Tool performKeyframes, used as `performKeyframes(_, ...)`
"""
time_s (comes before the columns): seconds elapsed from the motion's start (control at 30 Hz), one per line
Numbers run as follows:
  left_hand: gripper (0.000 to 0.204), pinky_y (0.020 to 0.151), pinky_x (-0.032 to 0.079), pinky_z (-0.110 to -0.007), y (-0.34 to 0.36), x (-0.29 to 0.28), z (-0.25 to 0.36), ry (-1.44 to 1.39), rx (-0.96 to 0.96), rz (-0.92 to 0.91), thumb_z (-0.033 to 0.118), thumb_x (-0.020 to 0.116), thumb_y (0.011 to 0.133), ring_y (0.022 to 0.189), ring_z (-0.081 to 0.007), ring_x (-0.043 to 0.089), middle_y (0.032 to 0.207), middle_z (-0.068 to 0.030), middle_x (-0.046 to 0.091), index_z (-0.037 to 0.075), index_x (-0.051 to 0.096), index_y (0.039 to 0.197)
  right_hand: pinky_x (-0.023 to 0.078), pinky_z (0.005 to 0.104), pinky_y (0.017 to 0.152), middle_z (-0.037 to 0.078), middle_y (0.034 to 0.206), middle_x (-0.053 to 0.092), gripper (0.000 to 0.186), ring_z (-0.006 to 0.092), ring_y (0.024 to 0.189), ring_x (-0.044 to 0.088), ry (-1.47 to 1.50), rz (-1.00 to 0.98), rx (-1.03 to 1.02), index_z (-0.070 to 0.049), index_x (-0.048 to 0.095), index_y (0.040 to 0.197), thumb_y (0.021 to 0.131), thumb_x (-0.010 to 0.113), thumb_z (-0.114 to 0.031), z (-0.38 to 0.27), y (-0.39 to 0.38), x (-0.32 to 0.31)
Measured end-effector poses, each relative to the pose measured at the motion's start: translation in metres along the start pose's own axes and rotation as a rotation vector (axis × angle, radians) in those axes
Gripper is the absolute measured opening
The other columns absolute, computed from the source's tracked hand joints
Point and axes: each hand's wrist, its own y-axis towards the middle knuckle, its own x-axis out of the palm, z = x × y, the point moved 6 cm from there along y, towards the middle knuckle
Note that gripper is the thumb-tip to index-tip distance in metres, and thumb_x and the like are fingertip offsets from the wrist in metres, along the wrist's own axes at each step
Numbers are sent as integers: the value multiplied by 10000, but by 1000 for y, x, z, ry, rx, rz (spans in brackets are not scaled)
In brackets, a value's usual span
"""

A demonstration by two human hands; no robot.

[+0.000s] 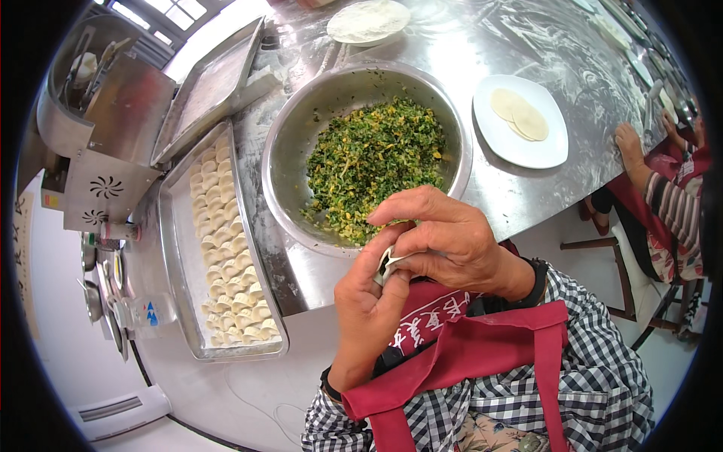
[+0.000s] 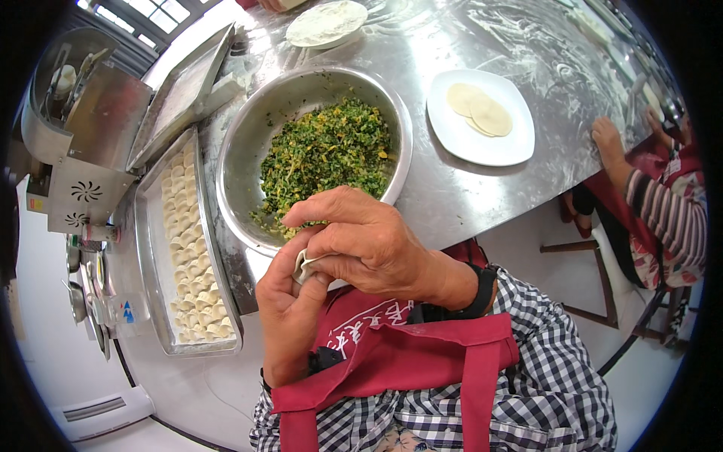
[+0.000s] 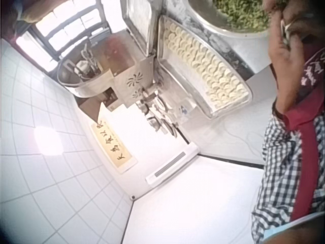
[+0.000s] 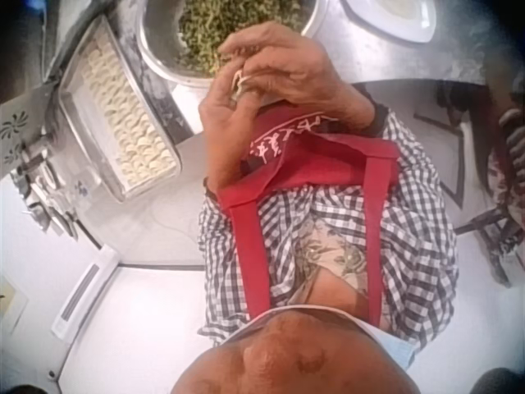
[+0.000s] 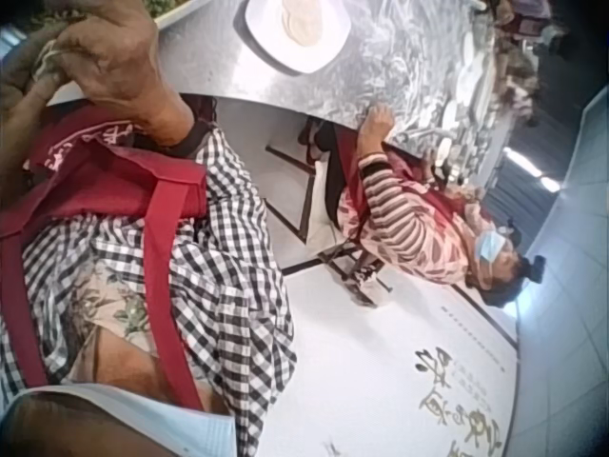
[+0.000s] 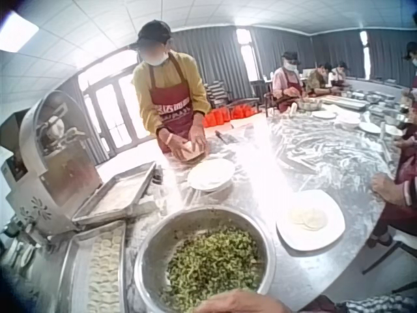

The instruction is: The person picks up a wrapper from a plate, scoops filling from a bowl onto it using a utensil, and folds the edges together by hand. They then place the finished dumpling onto a tray and repeat the process.

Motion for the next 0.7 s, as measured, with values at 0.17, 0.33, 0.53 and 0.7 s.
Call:
performKeyframes(0.17,470,910,398,-264,0,0,0,-181,-50,-49,-80,472,810,1075,-170,498,1196,-139,494,-65,364,1267,474,309,736,155,1055,565,200,246,902,565,38,9,99,-15,586,750,609,728,-16,-2,6,0)
performKeyframes(0.33,474,878,443,-273,4,2,-1,-236,-26,40,-77,499,794,1030,-175,531,1123,-124,537,-54,379,1252,483,308,724,163,1072,563,207,252,927,564,61,-10,-46,-6,599,796,632,723,-19,1,-1,3)
performKeyframes(0.53,408,865,470,-341,2,-5,-6,-701,-57,28,-30,541,817,1021,-224,548,1132,-156,526,-48,426,1208,488,294,717,172,1046,566,145,241,901,567,5,86,-5,-6,592,788,697,699,-40,-6,5,0)
performKeyframes(0.7,405,861,468,-312,2,0,-2,-502,-43,97,-35,512,836,1009,-202,550,1164,-157,514,-51,408,1227,494,294,709,171,1045,567,150,240,895,570,-65,45,-59,-3,594,798,700,697,-51,-4,1,1)
